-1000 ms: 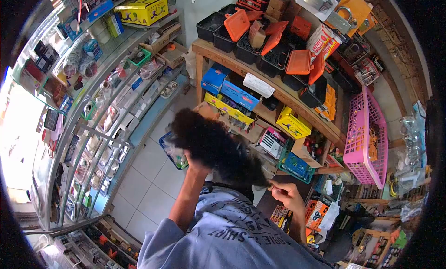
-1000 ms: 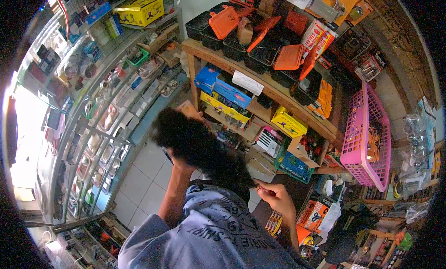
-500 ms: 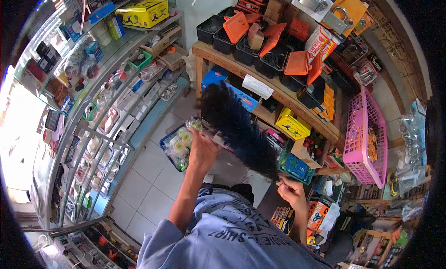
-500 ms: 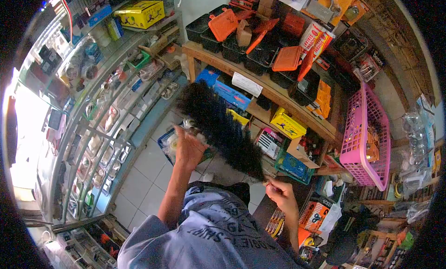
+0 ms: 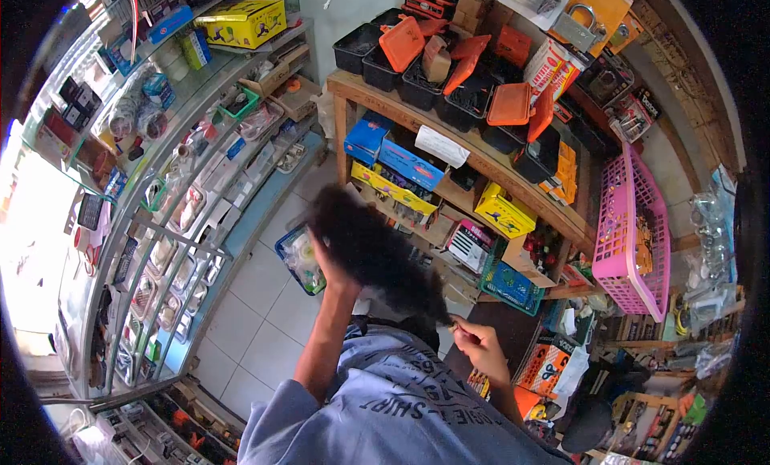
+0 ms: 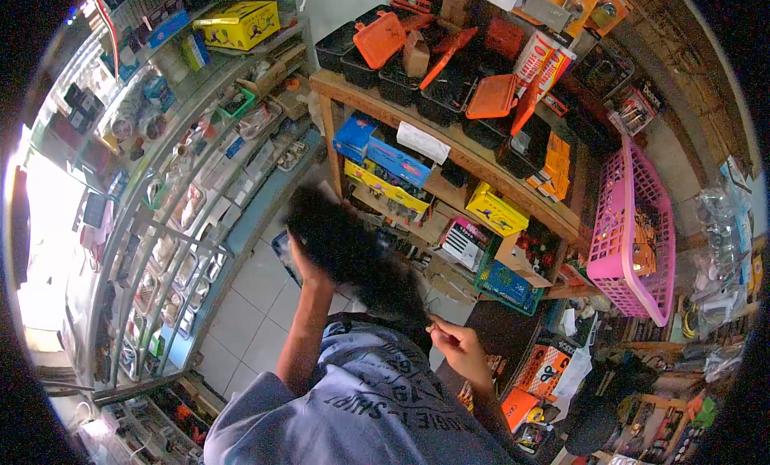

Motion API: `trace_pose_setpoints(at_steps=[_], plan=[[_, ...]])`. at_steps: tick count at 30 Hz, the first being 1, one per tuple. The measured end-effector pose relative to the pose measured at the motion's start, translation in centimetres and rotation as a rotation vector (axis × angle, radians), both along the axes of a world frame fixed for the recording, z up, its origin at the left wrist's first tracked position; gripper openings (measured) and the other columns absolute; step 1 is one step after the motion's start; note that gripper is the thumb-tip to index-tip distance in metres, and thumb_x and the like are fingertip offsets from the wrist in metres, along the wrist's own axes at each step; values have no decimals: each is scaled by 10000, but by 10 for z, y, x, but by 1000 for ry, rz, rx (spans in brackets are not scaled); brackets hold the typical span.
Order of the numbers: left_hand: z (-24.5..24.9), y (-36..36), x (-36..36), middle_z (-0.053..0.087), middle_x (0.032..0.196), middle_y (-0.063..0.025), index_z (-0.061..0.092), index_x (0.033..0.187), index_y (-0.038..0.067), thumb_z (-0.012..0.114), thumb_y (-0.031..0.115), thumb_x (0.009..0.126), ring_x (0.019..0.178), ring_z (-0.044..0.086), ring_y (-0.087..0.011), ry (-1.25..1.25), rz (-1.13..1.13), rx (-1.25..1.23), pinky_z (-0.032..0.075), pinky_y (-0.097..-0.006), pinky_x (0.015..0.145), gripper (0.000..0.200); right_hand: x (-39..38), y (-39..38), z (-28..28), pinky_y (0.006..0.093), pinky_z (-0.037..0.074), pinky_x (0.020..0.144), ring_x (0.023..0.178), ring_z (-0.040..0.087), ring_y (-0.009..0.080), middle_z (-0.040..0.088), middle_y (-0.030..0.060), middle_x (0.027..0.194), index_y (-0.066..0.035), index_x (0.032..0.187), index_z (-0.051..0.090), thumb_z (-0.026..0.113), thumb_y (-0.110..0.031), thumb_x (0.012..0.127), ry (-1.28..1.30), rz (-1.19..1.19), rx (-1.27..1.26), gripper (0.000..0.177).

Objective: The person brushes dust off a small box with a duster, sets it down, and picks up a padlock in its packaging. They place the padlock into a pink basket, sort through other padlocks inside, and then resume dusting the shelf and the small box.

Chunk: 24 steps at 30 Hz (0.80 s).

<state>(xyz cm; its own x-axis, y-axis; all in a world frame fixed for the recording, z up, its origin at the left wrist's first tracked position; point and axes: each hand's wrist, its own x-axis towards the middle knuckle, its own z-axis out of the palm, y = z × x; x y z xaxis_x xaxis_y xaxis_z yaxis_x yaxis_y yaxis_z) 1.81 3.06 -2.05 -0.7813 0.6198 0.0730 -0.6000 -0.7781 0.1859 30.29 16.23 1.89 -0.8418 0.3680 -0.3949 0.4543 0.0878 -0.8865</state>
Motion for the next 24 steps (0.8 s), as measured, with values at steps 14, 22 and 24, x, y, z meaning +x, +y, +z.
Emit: trace_pose_setpoints(at_steps=[14,22,24], plan=[[16,9,3,552,1312,-123,463,1363,63,406,480,978,1159,554,-301,-258,-6,-104,504,-467,914,570,-3,-7,2,182,427,708,760,499,23,660,-23,928,8,1237,611,609,-148,950,64,-64,81,327],[17,10,3,573,1273,-159,491,1321,27,421,566,937,1149,564,-325,-229,41,-168,471,-471,967,666,-2,-4,-1,185,442,723,786,521,31,663,0,966,5,1286,579,603,-144,957,94,-127,46,362],[-23,11,-6,569,1289,-154,469,1363,38,377,575,956,1185,543,-339,-36,0,-62,456,-461,995,680,1,4,-4,185,439,720,785,520,29,665,4,968,3,1297,570,603,-140,956,14,54,-43,371]])
